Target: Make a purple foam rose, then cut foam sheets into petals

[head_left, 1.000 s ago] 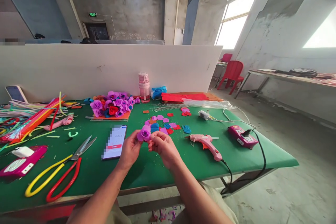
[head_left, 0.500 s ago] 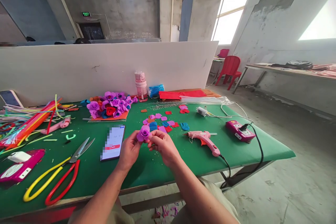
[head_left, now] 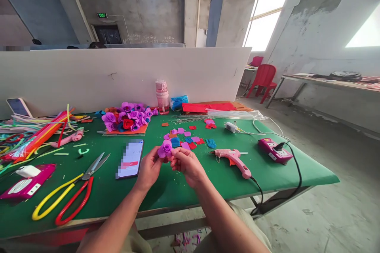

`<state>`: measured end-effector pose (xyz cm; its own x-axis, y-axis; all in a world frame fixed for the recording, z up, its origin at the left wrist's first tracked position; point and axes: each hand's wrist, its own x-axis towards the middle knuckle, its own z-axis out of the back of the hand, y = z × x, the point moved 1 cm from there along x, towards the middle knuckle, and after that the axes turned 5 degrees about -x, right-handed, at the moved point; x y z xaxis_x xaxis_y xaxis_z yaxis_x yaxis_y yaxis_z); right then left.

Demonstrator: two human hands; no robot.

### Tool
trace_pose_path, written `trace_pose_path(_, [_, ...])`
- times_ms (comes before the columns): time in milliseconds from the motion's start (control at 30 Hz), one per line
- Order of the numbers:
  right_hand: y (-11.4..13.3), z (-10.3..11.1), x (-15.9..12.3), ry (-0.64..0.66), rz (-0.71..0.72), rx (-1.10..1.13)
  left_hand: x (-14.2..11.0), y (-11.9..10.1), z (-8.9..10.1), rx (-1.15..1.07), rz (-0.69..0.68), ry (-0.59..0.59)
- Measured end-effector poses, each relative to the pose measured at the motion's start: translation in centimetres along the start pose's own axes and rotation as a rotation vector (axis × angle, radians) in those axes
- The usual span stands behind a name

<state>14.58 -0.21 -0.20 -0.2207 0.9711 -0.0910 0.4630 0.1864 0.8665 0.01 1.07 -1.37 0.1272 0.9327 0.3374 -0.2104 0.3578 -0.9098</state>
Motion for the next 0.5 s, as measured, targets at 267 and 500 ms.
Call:
trace_pose_path(267, [-0.03, 0.85, 0.26, -0.197, 0.122, -0.023, -0.16, -0.25, -0.16, -0.05, 0.012, -0.122])
trace_pose_path(500, [-0.15, 0.11, -0.03, -0.076, 0.1, -0.078, -0.11, -0.28, -0.55, -0.186, 0.001, -0.135])
